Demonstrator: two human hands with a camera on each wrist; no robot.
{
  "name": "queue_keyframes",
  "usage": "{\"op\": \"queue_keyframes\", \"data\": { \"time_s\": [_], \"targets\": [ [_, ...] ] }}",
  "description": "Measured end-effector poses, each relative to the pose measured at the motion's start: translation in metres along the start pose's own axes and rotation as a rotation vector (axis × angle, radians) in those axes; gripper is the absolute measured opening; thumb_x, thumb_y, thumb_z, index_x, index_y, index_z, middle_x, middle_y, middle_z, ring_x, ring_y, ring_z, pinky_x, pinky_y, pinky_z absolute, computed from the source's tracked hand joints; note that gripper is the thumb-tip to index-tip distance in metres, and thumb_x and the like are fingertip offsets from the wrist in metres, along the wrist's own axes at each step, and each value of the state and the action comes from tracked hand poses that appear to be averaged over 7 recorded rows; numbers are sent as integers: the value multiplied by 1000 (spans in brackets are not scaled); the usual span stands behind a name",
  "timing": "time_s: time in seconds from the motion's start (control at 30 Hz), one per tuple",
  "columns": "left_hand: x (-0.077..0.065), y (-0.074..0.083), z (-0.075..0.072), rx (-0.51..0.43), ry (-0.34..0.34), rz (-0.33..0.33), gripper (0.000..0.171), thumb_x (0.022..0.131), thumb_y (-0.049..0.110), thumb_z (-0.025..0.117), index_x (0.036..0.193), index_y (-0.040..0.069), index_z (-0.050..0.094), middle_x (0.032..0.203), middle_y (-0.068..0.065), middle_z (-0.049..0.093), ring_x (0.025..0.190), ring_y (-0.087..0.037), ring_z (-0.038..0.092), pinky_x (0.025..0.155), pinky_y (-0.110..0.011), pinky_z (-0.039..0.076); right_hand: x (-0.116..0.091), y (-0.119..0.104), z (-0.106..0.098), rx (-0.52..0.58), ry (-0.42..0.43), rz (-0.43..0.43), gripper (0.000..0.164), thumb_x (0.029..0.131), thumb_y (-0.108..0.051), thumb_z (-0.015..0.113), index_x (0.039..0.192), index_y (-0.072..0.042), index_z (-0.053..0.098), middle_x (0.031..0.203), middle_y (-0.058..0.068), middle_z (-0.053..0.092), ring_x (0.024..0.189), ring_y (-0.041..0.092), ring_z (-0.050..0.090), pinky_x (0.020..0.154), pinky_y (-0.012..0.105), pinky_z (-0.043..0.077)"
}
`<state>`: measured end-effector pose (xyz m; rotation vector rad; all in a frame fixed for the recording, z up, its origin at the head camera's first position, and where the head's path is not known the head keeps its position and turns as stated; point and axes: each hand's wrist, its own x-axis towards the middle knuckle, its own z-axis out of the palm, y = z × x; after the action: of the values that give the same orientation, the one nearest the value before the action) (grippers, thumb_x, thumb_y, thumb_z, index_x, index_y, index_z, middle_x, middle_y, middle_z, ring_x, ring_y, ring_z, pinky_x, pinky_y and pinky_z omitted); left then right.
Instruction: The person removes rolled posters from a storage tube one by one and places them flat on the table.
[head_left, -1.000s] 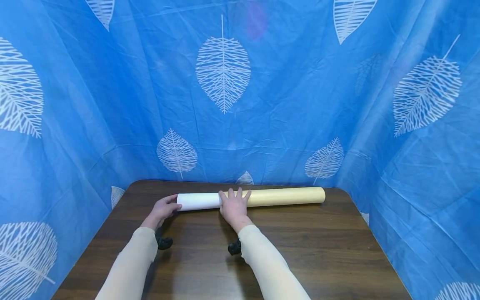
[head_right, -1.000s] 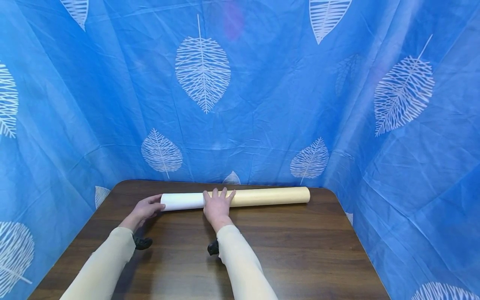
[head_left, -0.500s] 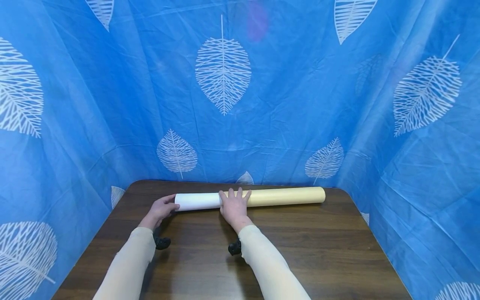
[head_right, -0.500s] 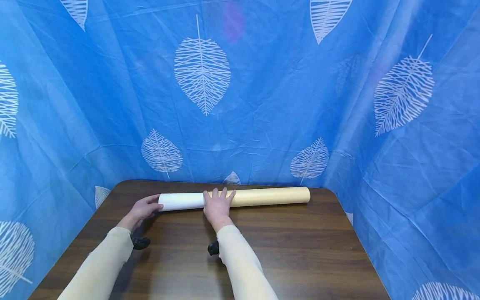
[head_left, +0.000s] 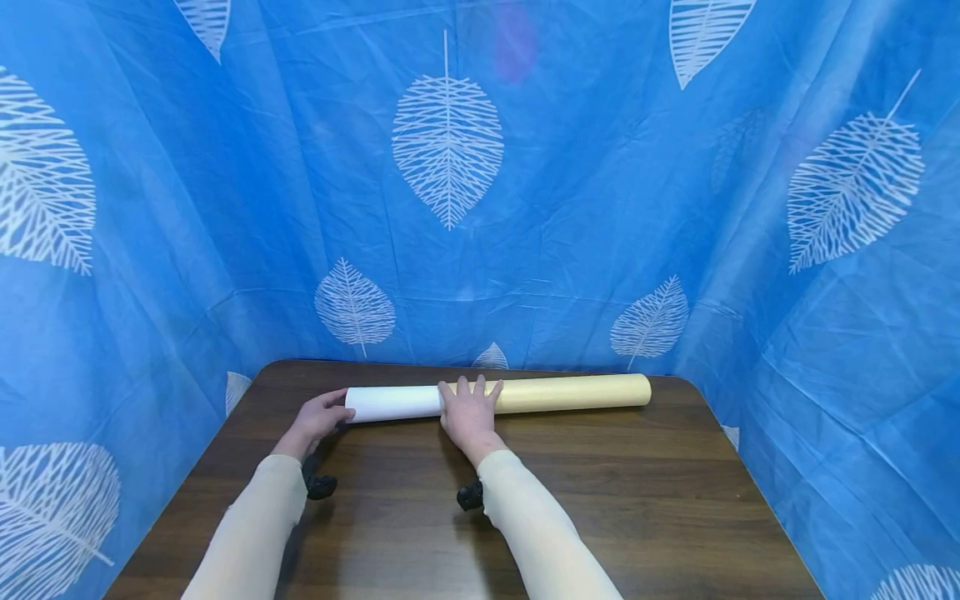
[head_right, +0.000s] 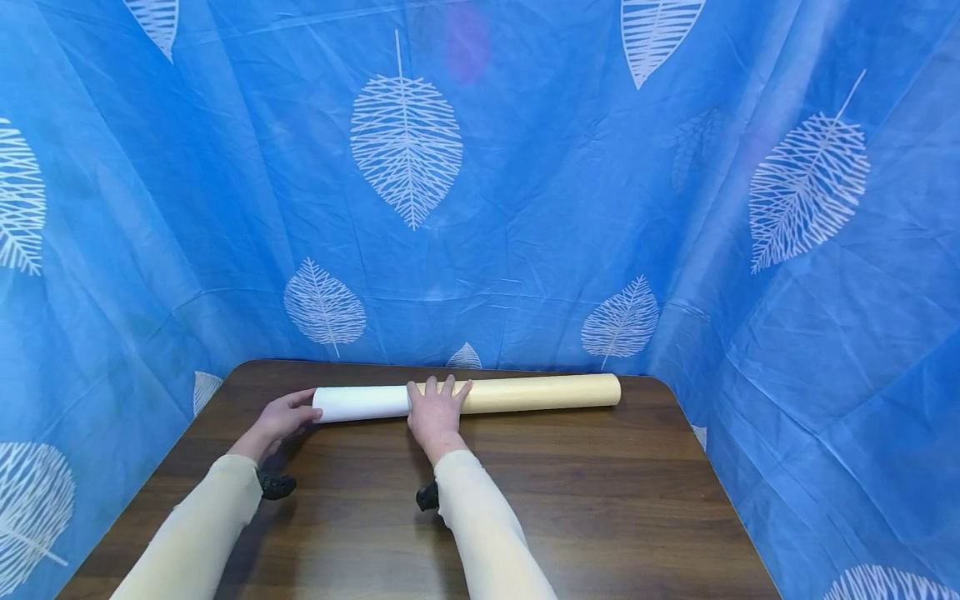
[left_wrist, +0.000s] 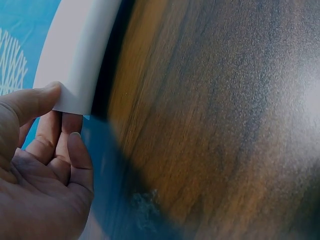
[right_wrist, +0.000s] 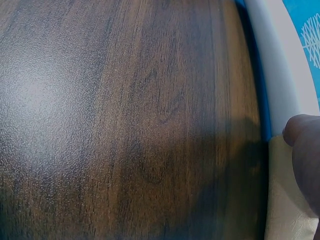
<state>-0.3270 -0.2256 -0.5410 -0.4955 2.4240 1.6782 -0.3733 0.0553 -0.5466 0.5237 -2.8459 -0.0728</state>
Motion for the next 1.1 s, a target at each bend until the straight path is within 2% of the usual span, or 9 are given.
{"op": "queue_keyframes", "data": {
  "time_s": [1.1],
  "targets": [
    [-4, -9, -11, 11, 23, 19, 70, 102, 23, 64, 160, 1, 29, 161, -33, 22, 140, -52, 32, 113, -61, 34, -3, 0, 2, 27, 2, 0, 55, 94, -40, 70, 146, -34, 54, 140, 11, 58, 138, 49, 42, 108, 79, 21]
  ]
}}
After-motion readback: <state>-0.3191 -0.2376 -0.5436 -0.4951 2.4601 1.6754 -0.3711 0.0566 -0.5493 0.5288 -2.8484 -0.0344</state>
